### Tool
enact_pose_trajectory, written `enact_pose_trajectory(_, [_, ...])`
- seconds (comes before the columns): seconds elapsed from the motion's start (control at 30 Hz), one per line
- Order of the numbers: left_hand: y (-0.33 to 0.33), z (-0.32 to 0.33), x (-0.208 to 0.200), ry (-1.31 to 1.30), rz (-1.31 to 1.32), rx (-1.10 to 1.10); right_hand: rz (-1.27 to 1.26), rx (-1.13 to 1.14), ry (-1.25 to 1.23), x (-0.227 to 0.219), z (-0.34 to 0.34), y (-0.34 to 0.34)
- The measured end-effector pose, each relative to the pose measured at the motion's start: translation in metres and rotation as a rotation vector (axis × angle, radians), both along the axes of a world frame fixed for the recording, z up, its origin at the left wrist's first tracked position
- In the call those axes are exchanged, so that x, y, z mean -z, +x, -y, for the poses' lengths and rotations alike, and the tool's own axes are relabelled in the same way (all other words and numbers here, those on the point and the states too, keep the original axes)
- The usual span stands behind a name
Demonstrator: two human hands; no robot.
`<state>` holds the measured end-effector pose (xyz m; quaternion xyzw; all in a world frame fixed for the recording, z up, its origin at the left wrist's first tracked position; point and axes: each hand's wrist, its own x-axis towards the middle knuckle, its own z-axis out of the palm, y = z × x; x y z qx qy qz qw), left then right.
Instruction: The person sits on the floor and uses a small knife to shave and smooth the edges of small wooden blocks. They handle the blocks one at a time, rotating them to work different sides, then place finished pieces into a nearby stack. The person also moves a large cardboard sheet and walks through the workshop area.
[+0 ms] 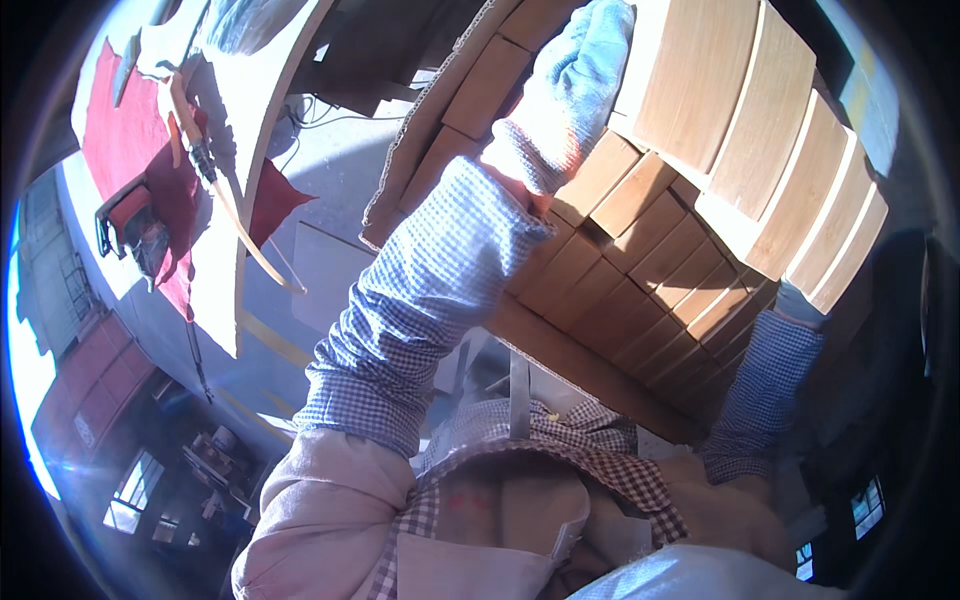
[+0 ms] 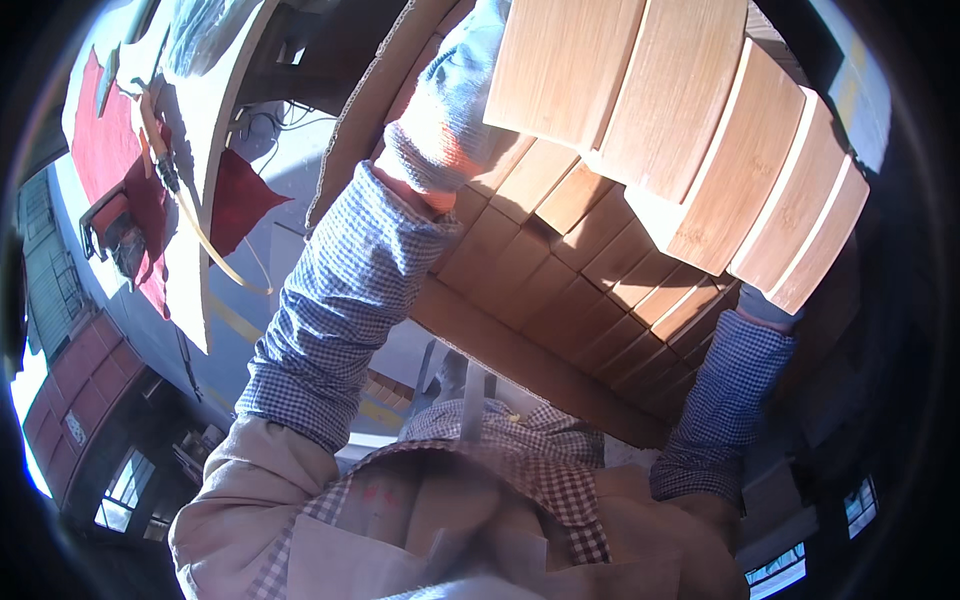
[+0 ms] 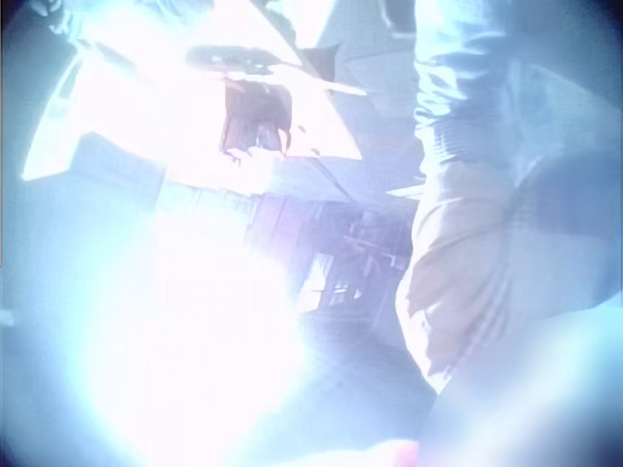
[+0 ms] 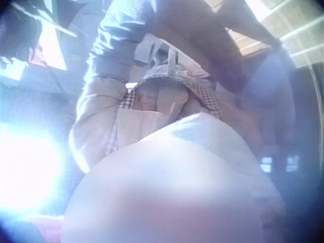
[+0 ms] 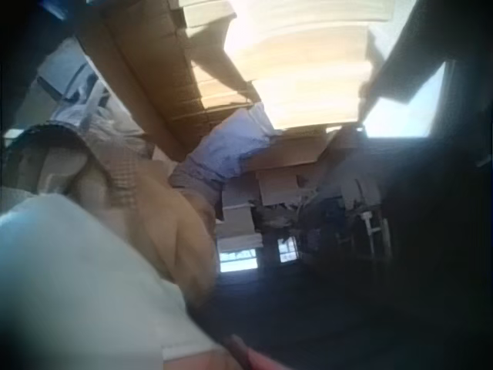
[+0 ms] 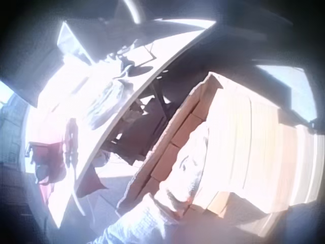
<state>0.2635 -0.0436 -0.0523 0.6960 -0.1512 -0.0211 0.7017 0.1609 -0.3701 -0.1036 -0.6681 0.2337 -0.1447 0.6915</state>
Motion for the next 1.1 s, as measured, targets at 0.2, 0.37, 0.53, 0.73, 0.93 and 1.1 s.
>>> enact_pose_trajectory(0.2, [-0.146,-0.07,-0.047,-0.033,-0.049,-0.188,-0.188,-0.167,0.151,-0.018,-0.084,-0.094])
enact_pose_trajectory(0.37, [-0.281,-0.151,-0.065,0.071,0.366,-0.412,-0.405,-0.35,0.176,-0.03,-0.158,-0.191])
enact_pose_trajectory(0.53, [-0.438,-0.239,-0.081,-0.081,-0.015,-0.529,-0.558,-0.529,0.104,-0.043,-0.237,-0.27])
enact_pose_trajectory(0.73, [-0.592,-0.31,-0.052,-0.481,-0.441,-0.781,-0.739,-0.682,0.026,-0.03,-0.31,-0.334])
enact_pose_trajectory(0.93, [-0.673,-0.3,0.029,-0.09,-0.622,-0.87,-0.878,-0.762,-0.007,0.029,-0.342,-0.363])
enact_pose_trajectory(1.1, [-0.721,-0.287,0.149,-0.059,-0.708,-0.899,-0.939,-0.809,-0.007,0.095,-0.377,-0.377])
